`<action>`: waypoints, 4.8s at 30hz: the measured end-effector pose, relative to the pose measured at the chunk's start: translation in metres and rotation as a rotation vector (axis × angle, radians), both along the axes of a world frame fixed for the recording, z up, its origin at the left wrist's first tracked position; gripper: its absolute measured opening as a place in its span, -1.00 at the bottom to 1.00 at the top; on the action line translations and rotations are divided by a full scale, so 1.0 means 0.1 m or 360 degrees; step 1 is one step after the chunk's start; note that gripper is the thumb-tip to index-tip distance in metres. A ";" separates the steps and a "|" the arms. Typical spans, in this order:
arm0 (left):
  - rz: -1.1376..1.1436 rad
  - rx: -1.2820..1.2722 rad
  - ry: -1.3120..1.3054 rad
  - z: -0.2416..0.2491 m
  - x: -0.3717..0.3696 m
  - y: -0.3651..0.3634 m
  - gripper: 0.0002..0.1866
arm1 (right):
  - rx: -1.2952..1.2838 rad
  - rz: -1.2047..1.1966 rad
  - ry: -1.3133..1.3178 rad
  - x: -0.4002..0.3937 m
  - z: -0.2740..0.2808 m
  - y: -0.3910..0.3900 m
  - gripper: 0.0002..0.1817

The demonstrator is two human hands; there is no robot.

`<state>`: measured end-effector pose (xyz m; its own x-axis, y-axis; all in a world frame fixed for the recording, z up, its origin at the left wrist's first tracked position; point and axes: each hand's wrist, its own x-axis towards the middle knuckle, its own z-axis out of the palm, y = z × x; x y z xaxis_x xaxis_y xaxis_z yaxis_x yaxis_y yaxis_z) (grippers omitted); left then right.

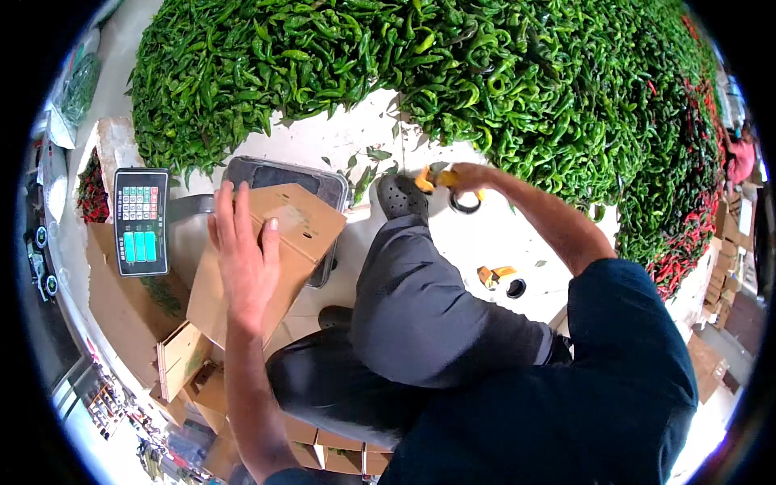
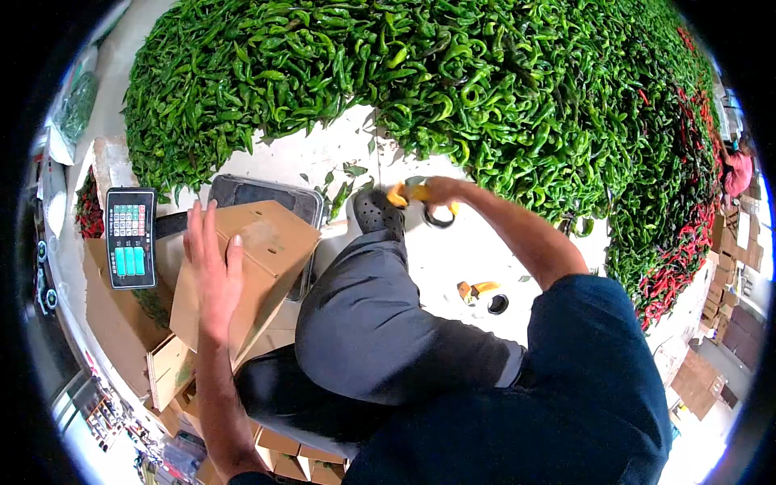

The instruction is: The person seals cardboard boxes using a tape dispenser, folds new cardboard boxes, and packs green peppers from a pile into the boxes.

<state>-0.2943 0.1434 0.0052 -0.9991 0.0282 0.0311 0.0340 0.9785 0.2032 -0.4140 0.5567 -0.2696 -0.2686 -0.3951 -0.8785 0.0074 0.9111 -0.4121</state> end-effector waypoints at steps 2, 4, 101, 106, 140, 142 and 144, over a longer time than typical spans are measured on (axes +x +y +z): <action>0.0047 0.0097 -0.0038 0.04 0.01 -0.08 -0.34 | 0.0024 -0.0303 0.0051 0.45 -0.08 0.29 -0.23; 0.0097 -0.0042 -0.0060 -0.04 0.20 -0.44 -0.30 | 0.0009 -0.0094 0.0264 0.66 -0.28 0.42 -0.19; 0.0762 0.0257 0.0189 -0.26 1.36 -1.39 -0.35 | 0.2056 -0.1862 0.0426 5.98 1.95 5.23 -0.57; 0.1063 0.0677 0.0209 -0.13 1.55 -1.29 -0.20 | 0.1213 -0.1603 0.1401 4.50 1.26 4.63 -0.54; 0.1645 0.1875 0.0100 -0.73 1.86 -0.93 -0.35 | -0.0613 0.0060 0.0092 0.08 1.51 -2.62 -0.13; 0.1579 0.1723 0.0047 -0.67 1.84 -0.88 -0.36 | -0.0898 -0.0227 0.0366 0.23 1.53 -2.54 -0.15; 0.1518 0.1588 -0.0016 -0.62 1.80 -0.81 -0.36 | -0.1324 -0.0758 0.0741 0.48 1.34 -2.56 -0.15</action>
<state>-0.1140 0.0629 -0.0566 -0.6195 -0.6903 -0.3739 -0.5665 0.0634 0.8216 -0.3662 0.3005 -0.1358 -0.7934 -0.5895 -0.1518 -0.0298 0.2867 -0.9576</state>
